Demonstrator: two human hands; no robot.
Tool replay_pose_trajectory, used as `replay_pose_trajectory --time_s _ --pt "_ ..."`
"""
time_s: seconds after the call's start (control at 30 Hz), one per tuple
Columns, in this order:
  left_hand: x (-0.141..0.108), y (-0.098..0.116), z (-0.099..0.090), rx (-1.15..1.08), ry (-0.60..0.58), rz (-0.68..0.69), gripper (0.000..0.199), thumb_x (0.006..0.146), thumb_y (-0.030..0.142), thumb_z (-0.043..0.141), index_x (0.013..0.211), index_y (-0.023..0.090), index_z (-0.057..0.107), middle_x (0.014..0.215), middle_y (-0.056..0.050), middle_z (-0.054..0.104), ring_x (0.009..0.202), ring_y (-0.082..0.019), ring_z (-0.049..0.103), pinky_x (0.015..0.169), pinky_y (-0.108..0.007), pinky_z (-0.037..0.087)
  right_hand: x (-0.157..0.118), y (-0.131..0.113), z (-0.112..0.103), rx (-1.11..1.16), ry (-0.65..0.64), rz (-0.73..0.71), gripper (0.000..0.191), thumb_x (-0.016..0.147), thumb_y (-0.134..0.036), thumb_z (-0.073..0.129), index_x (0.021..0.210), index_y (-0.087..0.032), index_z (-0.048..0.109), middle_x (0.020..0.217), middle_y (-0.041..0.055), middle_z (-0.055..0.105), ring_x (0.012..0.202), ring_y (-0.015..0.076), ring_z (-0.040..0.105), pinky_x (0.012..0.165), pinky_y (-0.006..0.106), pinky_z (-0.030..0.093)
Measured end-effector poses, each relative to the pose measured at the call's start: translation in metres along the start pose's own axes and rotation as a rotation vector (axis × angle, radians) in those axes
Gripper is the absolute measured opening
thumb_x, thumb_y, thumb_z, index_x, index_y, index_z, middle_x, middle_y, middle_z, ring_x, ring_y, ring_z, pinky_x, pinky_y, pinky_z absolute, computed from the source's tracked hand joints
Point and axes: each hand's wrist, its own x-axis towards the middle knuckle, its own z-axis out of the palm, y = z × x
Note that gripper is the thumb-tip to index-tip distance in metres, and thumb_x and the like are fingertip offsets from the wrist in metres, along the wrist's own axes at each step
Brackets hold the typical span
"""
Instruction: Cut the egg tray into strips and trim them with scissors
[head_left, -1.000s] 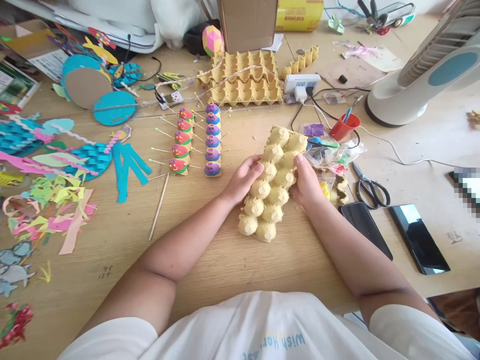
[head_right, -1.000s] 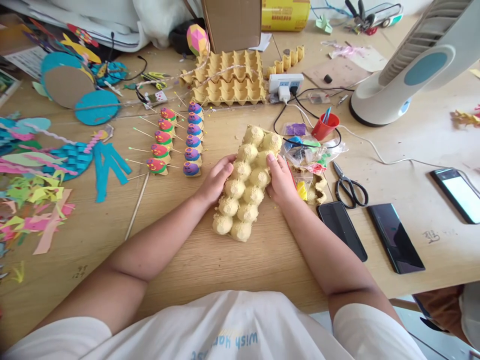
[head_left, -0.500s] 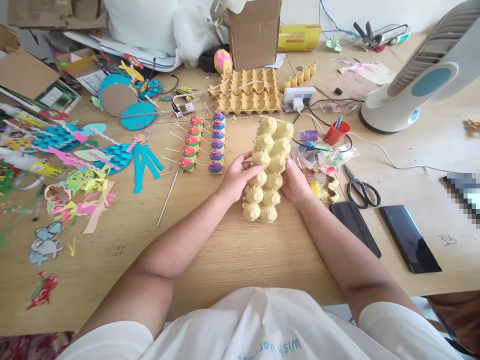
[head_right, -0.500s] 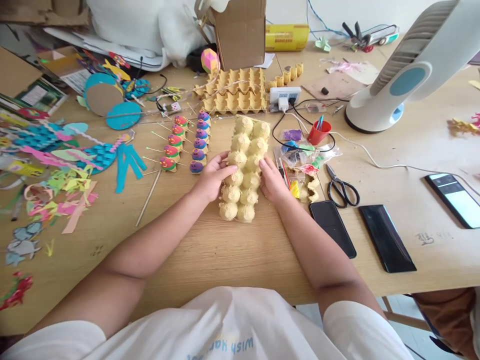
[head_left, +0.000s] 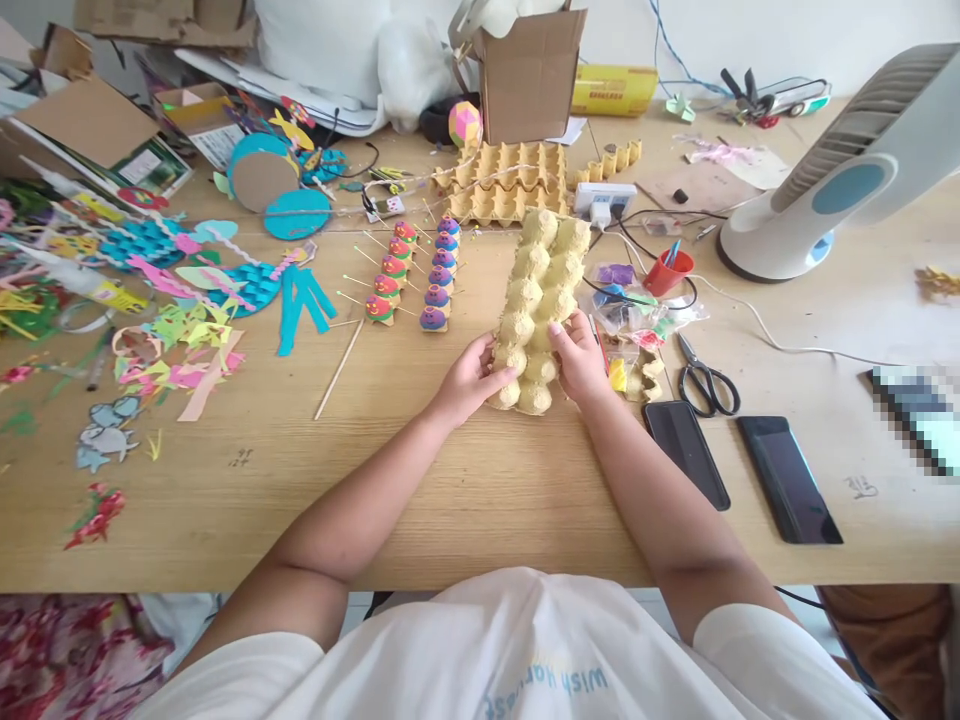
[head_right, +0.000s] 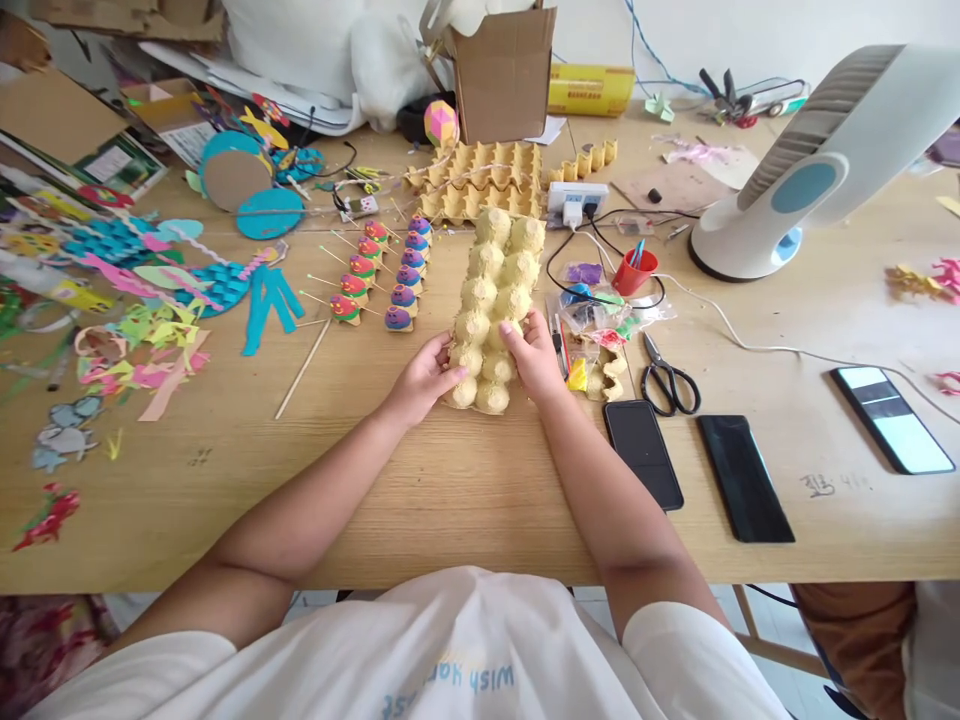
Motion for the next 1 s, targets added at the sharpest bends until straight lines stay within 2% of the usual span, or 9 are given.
replay_pose_trajectory --time_s 0.13,0.3,0.6,0.77,1.0 --pt "-0.005 -0.007 -0.008 0.062 0.034 -0.011 0.084 0.074 0.043 0.093 0.146 0.022 0.053 0.136 -0.013 0.074 0.121 -0.025 0.073 0.103 -0.034 0.057 -0.003 0.003 0.0 -0.012 -0.039 -0.039 0.063 0.081 -0.067 0.08 0.128 -0.035 0.054 0.143 0.0049 0.069 0.143 0.0252 0.059 0.118 0.042 0.051" --pt "-0.003 -0.009 -0.013 -0.02 0.079 -0.013 0.078 0.074 0.045 0.092 0.14 0.023 0.055 0.131 -0.013 0.076 0.121 -0.025 0.073 0.104 -0.036 0.057 -0.005 0.004 -0.002 -0.036 -0.08 0.032 0.081 0.077 -0.074 0.08 0.14 -0.037 0.047 0.145 0.0061 0.068 0.143 0.0291 0.06 0.114 0.048 0.054" --pt "-0.003 -0.009 -0.013 -0.049 0.143 0.048 0.081 0.077 0.05 0.09 0.144 0.025 0.052 0.132 -0.011 0.075 0.126 -0.026 0.071 0.107 -0.037 0.054 -0.011 0.005 0.0 -0.095 -0.243 0.116 0.079 0.07 -0.068 0.09 0.134 -0.032 0.061 0.144 0.0057 0.07 0.142 0.0301 0.06 0.119 0.045 0.051" --pt "-0.004 -0.008 -0.012 -0.044 0.15 0.064 0.081 0.076 0.05 0.091 0.144 0.025 0.053 0.127 -0.01 0.077 0.12 -0.024 0.072 0.104 -0.035 0.055 -0.014 0.002 -0.002 -0.182 -0.248 0.091 0.077 0.074 -0.062 0.09 0.136 -0.031 0.059 0.143 0.0054 0.069 0.137 0.0294 0.063 0.118 0.045 0.051" --pt "-0.004 -0.01 -0.015 -0.007 0.125 0.088 0.084 0.079 0.05 0.088 0.151 0.028 0.049 0.129 -0.01 0.075 0.123 -0.025 0.071 0.104 -0.035 0.054 -0.012 0.003 -0.001 -0.243 -0.23 0.049 0.079 0.074 -0.066 0.089 0.137 -0.029 0.06 0.148 0.0079 0.066 0.141 0.0303 0.059 0.121 0.044 0.049"
